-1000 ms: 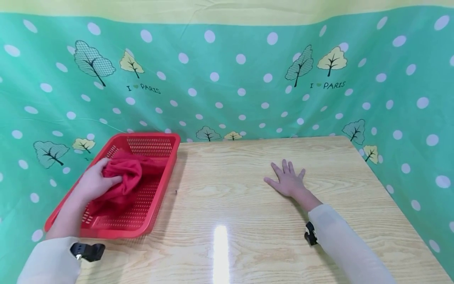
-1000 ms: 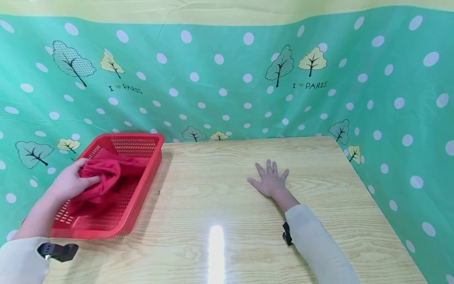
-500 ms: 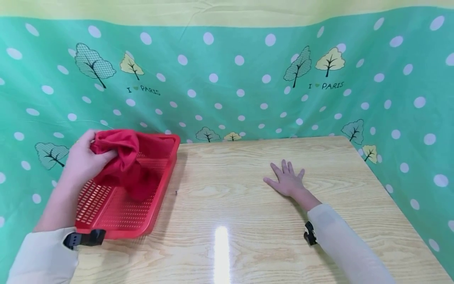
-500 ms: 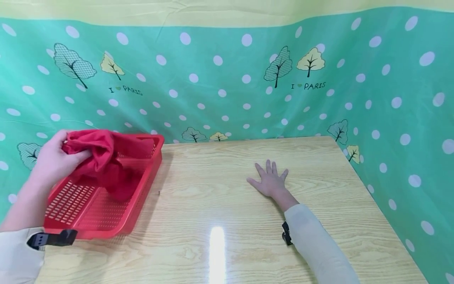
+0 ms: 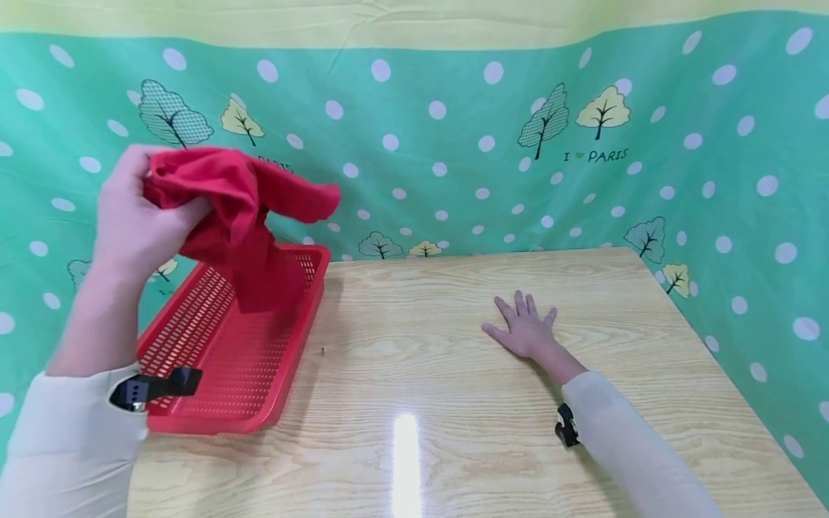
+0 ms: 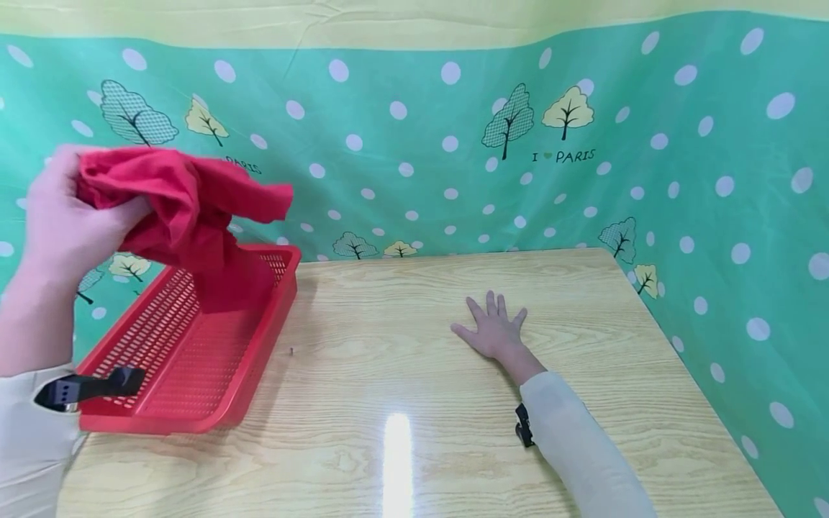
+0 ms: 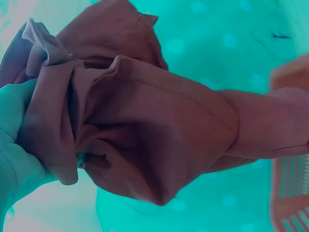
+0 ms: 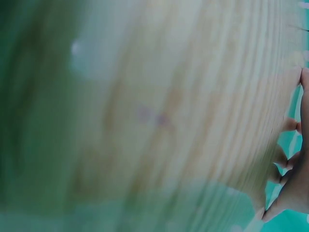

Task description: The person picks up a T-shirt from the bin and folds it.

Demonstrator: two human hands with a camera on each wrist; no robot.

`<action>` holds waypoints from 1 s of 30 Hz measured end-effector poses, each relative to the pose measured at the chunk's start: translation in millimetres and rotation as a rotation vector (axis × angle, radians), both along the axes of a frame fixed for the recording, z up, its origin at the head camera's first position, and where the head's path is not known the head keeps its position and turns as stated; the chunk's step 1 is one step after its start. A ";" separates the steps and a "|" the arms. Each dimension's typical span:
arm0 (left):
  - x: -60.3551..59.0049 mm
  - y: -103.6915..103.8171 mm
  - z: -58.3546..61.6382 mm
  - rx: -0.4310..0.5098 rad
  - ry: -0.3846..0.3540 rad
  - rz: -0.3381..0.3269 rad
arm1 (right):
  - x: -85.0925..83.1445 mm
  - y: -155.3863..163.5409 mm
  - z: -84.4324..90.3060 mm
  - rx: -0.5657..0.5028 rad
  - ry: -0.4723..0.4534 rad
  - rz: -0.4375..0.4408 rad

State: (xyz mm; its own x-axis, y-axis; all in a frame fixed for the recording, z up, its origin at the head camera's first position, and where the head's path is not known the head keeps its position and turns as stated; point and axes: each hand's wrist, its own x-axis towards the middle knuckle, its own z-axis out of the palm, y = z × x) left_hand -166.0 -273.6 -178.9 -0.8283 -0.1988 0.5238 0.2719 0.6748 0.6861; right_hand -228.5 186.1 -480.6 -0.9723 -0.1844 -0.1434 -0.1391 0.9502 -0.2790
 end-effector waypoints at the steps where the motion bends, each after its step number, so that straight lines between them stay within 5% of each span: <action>1: -0.9 5.2 5.1 0.018 0.028 -0.020 | -0.2 0.5 -0.2 0.002 0.000 -0.001; 6: -7.1 33.4 21.3 0.045 0.153 -0.124 | -0.6 1.7 0.1 -0.002 0.002 -0.007; 10: -14.4 53.1 20.8 0.020 0.177 -0.193 | -1.7 1.4 2.2 -0.010 0.001 -0.008; 20: -34.5 92.8 -2.7 0.038 0.179 -0.363 | -9.3 3.7 8.0 -0.120 0.004 -0.022; 30: -47.5 126.4 -32.4 0.085 0.044 -0.487 | -19.6 -16.1 35.6 -0.536 0.096 0.039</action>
State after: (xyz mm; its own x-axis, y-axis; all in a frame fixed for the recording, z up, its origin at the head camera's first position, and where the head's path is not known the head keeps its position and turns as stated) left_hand -213.5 -147.1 -211.4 -0.8131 0.1622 0.5591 0.5716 0.4045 0.7139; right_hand -248.1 170.0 -445.0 -0.9674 -0.2434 0.0702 -0.2203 0.6717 -0.7073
